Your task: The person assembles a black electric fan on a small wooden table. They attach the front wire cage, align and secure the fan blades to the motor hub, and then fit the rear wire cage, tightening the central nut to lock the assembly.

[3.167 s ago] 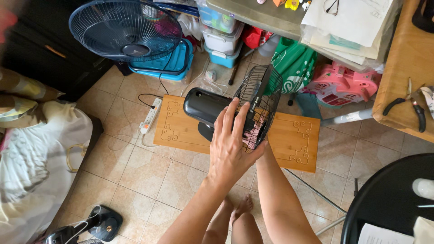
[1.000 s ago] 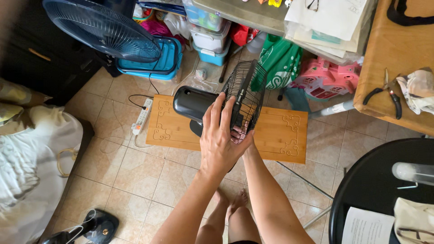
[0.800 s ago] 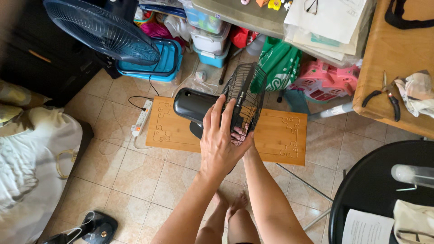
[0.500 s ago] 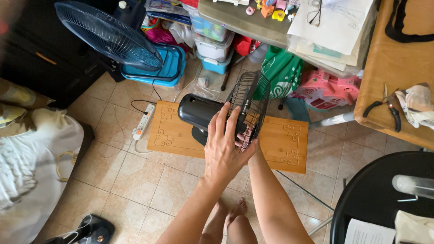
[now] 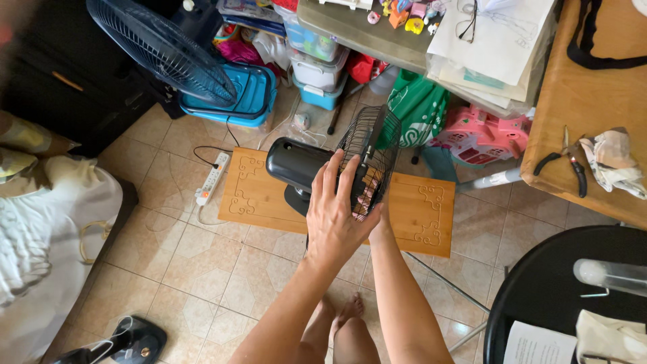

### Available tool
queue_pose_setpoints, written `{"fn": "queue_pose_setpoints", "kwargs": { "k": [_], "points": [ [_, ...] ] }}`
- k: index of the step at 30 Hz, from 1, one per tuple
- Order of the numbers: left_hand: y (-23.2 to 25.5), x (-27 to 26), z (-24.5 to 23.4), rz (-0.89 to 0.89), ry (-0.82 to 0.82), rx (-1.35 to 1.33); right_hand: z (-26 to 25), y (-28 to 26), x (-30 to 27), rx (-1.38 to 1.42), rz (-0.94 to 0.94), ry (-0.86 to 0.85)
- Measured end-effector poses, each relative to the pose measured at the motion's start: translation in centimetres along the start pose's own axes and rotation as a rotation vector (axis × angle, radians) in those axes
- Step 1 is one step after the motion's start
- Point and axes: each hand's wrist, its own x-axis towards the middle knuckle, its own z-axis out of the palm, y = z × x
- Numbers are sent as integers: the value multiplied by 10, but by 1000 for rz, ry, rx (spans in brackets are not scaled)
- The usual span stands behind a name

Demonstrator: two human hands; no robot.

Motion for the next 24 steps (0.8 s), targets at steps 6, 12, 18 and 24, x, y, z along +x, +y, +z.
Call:
{"fn": "queue_pose_setpoints", "kwargs": {
  "k": [6, 12, 18, 24],
  "points": [
    [8, 6, -2, 33, 141, 60, 7, 2, -5, -62, -91, -156],
    [10, 20, -1, -18, 218, 22, -10, 4, 7, 97, 57, -139],
    [11, 26, -1, 32, 267, 8, -41, 12, 18, 34, 60, -29],
    [4, 32, 0, -30, 216, 35, -27, -12, 12, -306, -43, 351]
  ]
}}
